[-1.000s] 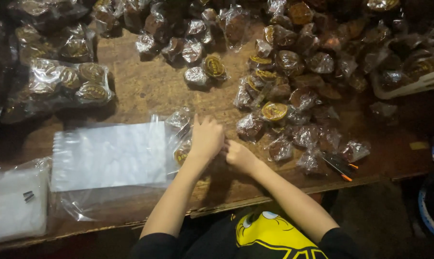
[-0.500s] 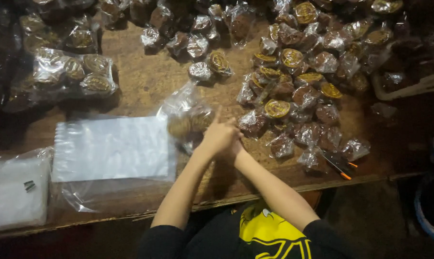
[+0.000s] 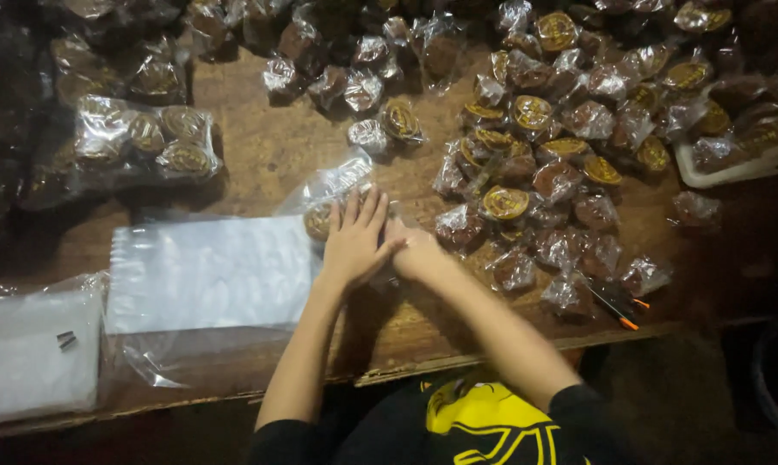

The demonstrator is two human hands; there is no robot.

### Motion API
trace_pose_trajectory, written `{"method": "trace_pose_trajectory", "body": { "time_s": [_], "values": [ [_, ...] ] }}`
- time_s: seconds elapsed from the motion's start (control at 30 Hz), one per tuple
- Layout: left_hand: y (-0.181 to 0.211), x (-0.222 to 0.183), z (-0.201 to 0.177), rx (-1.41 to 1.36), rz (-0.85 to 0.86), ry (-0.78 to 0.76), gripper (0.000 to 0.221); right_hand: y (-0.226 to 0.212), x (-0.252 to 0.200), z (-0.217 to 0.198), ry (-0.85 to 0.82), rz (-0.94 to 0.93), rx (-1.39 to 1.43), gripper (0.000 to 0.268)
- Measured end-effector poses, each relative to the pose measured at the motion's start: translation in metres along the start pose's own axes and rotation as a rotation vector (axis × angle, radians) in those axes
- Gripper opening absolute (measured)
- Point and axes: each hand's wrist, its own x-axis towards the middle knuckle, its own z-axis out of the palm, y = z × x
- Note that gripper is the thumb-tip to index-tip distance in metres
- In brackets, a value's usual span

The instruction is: Packing individually wrapped bread items into larger plastic bags and stapling them shut

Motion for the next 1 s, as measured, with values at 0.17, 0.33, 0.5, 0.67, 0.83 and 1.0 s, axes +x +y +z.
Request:
{"method": "trace_pose_trajectory", "body": {
  "time_s": [0.17,0.33,0.5,0.67,0.83,1.0],
  "values": [
    [0.002,-0.013,-0.022,-0.057,-0.025,-0.102,0.083,-0.015,-0.095,-0.219,-0.550,-0.015,0.607,0.053],
    [0.018,-0.008,-0.034,-0.119,-0.057,-0.124,0.092,-0.025,-0.157,-0.305,0.132,0.331,0.342,0.031],
    [0.017,-0.011,-0.058,-0.224,-0.062,-0.245,0.085,-0.087,-0.136,-0.235,0.471,0.757,0.299,0.026],
    [-0.037,-0.017,-0.041,-0.875,-0.001,0.409,0.043,-0.067,-0.114,-0.115,0.194,0.385,0.267,0.014],
    [-0.112,-0.006,0.020,-0.406,-0.383,0.673,0.031,-0.026,-0.068,-0.003,0.199,-0.329,0.023,0.030],
    [-0.102,0.001,0.008,-0.383,-0.518,0.181,0.041,0.038,-0.006,0.093,0.295,-0.382,-0.275,0.026]
  ]
}}
